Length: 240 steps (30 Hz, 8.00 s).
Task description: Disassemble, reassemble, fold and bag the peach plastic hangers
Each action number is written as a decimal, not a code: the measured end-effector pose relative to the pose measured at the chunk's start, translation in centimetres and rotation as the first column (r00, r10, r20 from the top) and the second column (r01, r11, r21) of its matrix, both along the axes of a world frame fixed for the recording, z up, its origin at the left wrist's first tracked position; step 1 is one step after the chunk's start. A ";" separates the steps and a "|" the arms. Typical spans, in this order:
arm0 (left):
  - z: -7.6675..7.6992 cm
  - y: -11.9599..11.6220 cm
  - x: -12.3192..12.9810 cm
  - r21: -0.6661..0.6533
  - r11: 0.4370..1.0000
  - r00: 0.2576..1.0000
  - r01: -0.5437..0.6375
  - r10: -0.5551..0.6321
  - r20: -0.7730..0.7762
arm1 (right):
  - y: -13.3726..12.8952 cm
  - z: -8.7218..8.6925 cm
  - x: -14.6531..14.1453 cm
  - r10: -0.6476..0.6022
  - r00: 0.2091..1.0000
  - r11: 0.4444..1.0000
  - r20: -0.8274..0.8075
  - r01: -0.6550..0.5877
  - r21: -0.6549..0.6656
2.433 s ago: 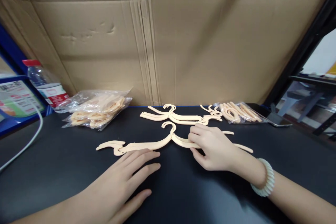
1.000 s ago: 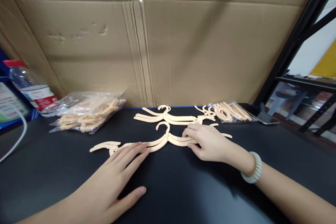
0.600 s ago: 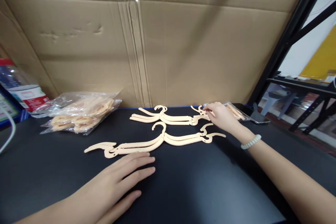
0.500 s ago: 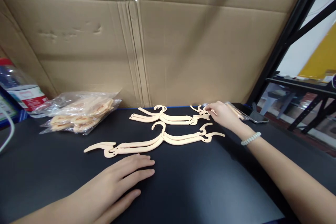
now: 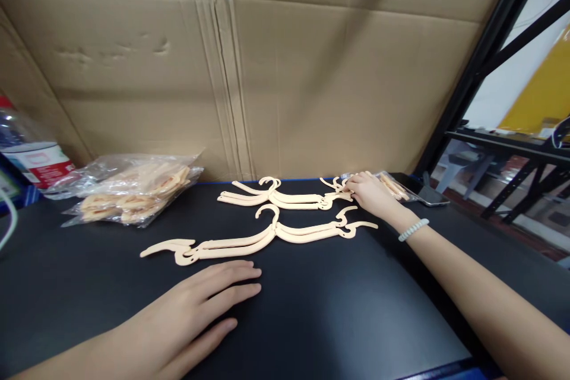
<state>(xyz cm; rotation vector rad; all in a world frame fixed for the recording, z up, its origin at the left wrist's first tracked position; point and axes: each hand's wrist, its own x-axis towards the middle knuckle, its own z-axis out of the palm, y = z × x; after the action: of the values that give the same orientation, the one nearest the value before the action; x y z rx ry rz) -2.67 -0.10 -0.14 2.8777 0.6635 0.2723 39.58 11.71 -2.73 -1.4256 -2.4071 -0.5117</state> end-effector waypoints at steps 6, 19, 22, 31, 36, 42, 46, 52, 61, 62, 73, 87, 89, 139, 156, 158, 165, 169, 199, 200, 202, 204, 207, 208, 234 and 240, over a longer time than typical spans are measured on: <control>0.1 0.0 0.2 -0.003 1.000 0.998 -0.002 0.002 0.056 | -0.5 0.6 -0.4 -0.011 0.998 0.998 -0.062 0.015 0.066; -1.3 -0.5 0.5 -0.216 0.968 0.925 -0.124 0.192 0.327 | -4.2 2.9 -7.2 0.040 0.635 0.965 -0.771 0.176 0.195; -1.6 -0.2 1.2 -0.430 0.889 0.849 -0.158 0.344 0.400 | -6.1 3.1 -11.7 0.011 0.287 0.988 -0.958 -0.148 -0.033; -0.8 0.7 3.0 -0.823 0.567 0.599 -0.011 0.663 0.449 | -10.7 1.5 -19.6 -0.297 0.228 0.569 -0.927 -0.738 -0.363; -0.7 0.5 3.1 -0.873 0.486 0.571 0.037 0.707 0.417 | -10.3 1.5 -19.5 -0.271 0.270 0.541 -0.924 -0.751 -0.379; -0.5 0.8 2.3 -0.894 0.438 0.484 0.094 0.765 0.425 | -6.9 2.9 -13.8 0.088 0.642 0.920 -0.762 -0.346 -0.186; -0.2 1.4 1.1 -0.873 0.487 0.442 0.024 0.778 0.446 | -4.4 2.5 -8.8 0.026 0.835 0.987 -0.550 -0.110 -0.120; 0.5 1.7 0.5 -0.843 0.536 0.430 -0.045 0.772 0.468 | -3.2 0.8 -8.4 0.131 0.919 0.981 -0.372 -0.173 -0.082; 0.6 1.7 0.8 -0.857 0.515 0.429 -0.039 0.783 0.451 | -2.7 0.4 -10.3 0.150 0.939 0.976 -0.310 -0.190 -0.105; 0.6 1.7 0.8 -0.855 0.517 0.425 -0.040 0.783 0.454 | -2.7 0.4 -10.3 0.147 0.935 0.977 -0.321 -0.189 -0.102; 1.6 1.8 0.9 -0.896 0.433 0.315 0.101 0.840 0.442 | -4.1 1.7 -10.0 0.104 0.868 0.990 -0.485 -0.137 -0.034; 1.3 2.8 -0.1 -0.882 0.463 0.225 0.090 0.853 0.471 | -5.8 3.1 -9.5 0.065 0.693 0.981 -0.718 -0.178 -0.083; 1.2 3.1 -0.2 -0.881 0.461 0.221 0.111 0.852 0.474 | -6.0 3.1 -9.6 0.082 0.689 0.974 -0.720 -0.208 -0.089; 1.3 2.9 -0.6 -0.915 0.351 0.272 0.199 0.877 0.395 | -7.9 2.7 -11.7 0.226 0.792 0.967 -0.568 -0.252 0.034; 1.2 3.2 -0.4 -0.906 0.416 0.014 0.074 0.908 0.418 | -9.3 2.7 -13.3 0.112 0.860 0.990 -0.497 -0.050 0.135; 1.4 3.1 -0.2 -0.914 0.395 -0.021 0.093 0.919 0.395 | -9.2 2.7 -13.2 0.076 0.845 0.994 -0.529 -0.019 0.111; 1.6 2.5 0.4 -0.942 0.317 0.128 0.106 0.936 0.329 | -8.5 2.6 -12.3 0.030 0.807 0.997 -0.589 0.020 0.079; 0.9 1.2 0.6 -0.847 0.525 0.526 -0.079 0.744 0.412 | -8.3 2.8 -11.9 0.025 0.799 0.998 -0.601 0.018 0.065; 0.4 -0.8 0.7 0.354 0.931 0.992 -0.088 0.115 -0.055 | -8.8 3.9 -11.4 0.080 0.974 0.869 -0.211 -0.172 -0.463; 0.4 -0.7 0.7 0.354 0.930 0.992 -0.097 0.121 -0.047 | -8.8 3.9 -11.4 0.076 0.975 0.868 -0.208 -0.168 -0.468; 0.3 -0.8 0.7 0.353 0.928 0.989 -0.117 0.141 -0.044 | -8.8 4.0 -11.4 0.057 0.979 0.866 -0.196 -0.146 -0.479; 0.2 -0.7 0.7 0.346 0.931 0.986 -0.118 0.151 -0.070 | -8.8 4.1 -11.4 0.023 0.983 0.861 -0.181 -0.111 -0.496; 0.1 -0.6 0.5 0.325 0.939 0.981 -0.113 0.157 -0.113 | -8.7 4.0 -11.2 -0.018 0.983 0.849 -0.180 -0.081 -0.522; 0.1 -0.6 0.4 0.316 0.942 0.980 -0.116 0.159 -0.115 | -8.6 4.0 -11.1 -0.021 0.982 0.845 -0.185 -0.081 -0.528; -0.4 -0.3 0.0 0.209 0.971 0.987 -0.113 0.134 -0.086 | -8.9 4.1 -11.7 -0.026 0.997 0.896 -0.077 -0.011 -0.444; -0.5 -0.2 0.0 0.203 0.970 0.984 -0.132 0.153 -0.092 | -8.8 4.0 -11.5 -0.010 0.998 0.900 -0.066 -0.020 -0.435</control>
<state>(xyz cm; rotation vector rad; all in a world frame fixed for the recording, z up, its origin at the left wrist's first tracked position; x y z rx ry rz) -2.66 -0.35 -0.67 3.0539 0.9137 0.2140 28.04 2.87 1.27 -1.5712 -2.5744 0.0919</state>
